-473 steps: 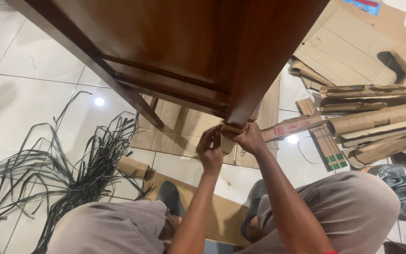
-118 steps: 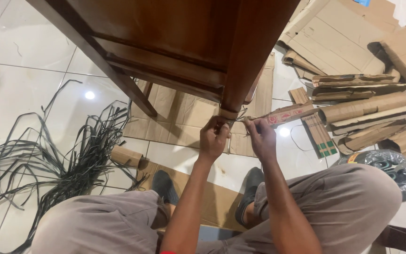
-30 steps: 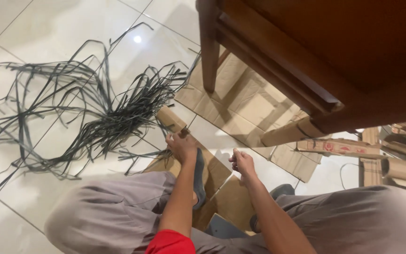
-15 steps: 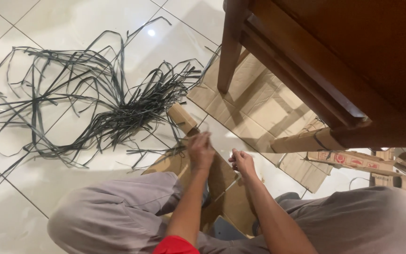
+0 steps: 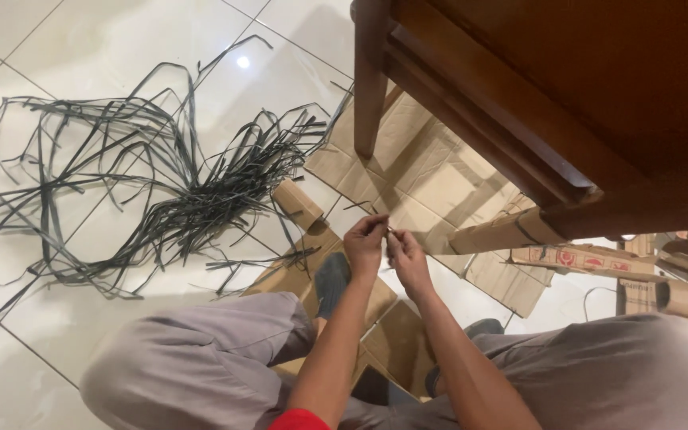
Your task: Wrapping the legs of a wooden chair with cardboard and securing them with plastic ties.
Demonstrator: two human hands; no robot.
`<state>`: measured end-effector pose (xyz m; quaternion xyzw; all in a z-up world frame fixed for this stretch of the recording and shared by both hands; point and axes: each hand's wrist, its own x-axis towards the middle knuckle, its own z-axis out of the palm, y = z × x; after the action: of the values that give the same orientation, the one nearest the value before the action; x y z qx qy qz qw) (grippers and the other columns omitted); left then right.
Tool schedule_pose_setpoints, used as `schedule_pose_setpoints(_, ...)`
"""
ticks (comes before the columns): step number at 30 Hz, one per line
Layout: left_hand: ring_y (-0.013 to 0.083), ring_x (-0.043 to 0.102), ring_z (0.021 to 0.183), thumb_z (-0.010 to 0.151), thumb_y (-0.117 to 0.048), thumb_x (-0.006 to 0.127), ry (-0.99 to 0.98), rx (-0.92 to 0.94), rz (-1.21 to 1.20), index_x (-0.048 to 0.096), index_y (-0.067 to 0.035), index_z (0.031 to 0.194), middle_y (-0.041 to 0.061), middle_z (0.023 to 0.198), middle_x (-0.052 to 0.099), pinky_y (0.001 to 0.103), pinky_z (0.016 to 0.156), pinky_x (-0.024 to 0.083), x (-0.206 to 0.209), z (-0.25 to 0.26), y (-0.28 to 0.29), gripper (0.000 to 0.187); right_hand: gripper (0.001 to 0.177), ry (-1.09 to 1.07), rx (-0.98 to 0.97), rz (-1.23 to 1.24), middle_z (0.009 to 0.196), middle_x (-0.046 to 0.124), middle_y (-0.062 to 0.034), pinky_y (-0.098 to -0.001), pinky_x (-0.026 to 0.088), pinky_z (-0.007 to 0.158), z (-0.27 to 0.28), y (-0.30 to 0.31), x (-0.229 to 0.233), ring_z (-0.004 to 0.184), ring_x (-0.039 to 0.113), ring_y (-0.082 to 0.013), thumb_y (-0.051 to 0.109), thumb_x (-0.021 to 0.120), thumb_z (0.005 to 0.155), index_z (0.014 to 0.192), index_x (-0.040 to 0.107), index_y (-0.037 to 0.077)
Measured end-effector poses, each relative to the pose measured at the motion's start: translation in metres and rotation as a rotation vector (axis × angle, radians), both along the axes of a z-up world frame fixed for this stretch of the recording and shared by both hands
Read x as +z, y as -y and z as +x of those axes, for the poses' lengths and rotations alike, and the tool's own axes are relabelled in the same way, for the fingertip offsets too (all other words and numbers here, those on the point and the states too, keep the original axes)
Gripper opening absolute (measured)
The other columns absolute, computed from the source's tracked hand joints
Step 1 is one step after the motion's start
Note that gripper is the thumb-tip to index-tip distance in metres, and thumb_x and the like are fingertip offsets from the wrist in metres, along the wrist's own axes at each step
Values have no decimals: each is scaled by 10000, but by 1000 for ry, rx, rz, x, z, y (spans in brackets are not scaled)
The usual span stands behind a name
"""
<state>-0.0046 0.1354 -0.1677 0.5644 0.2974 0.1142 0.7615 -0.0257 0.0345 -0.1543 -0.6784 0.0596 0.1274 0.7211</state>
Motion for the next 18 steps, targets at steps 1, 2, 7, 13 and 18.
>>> schedule_pose_setpoints(1, 105, 652, 653, 796, -12, 763, 13, 19, 9, 839, -133, 920, 88, 722, 754, 305, 596, 570, -6, 3, 0, 189, 241, -19, -33, -27, 765, 605, -47, -289, 484, 637, -2, 3, 5, 672, 542, -141, 266, 588, 1071, 1084, 685, 46)
schedule_pose_setpoints(2, 97, 640, 693, 792, -27, 780, 27, 37, 15, 835, -116, 920, 73, 742, 759, 298, 651, 560, -12, 6, 1, 166, 194, -37, -67, -56, 739, 577, -9, -234, 421, 537, -4, 6, 10, 610, 487, -93, 257, 655, 1042, 1020, 693, 68)
schedule_pose_setpoints(7, 94, 635, 688, 776, -38, 782, 21, 65, 42, 832, -116, 909, 50, 728, 750, 273, 663, 551, 5, 13, 10, 163, 117, -214, -316, 97, 680, 521, 59, -154, 278, 393, -3, 36, 16, 475, 353, -13, 219, 690, 1002, 947, 631, 135)
schedule_pose_setpoints(13, 177, 687, 968, 767, -35, 834, 51, -105, 168, 777, -198, 1100, 38, 1049, 748, 346, 854, 555, 40, 15, 54, 375, 158, -261, -725, -10, 612, 474, 45, -190, 305, 372, -19, 110, -32, 422, 366, -36, 253, 703, 977, 942, 641, 112)
schedule_pose_setpoints(18, 208, 315, 1151, 907, -346, 708, -79, -282, -851, 651, -273, 1371, 2, 1098, 216, 416, 1035, 487, 69, 19, 110, 473, 170, -450, -1262, -278, 639, 525, 4, -308, 366, 396, -47, 197, -136, 415, 485, -129, 371, 715, 859, 909, 694, 210)
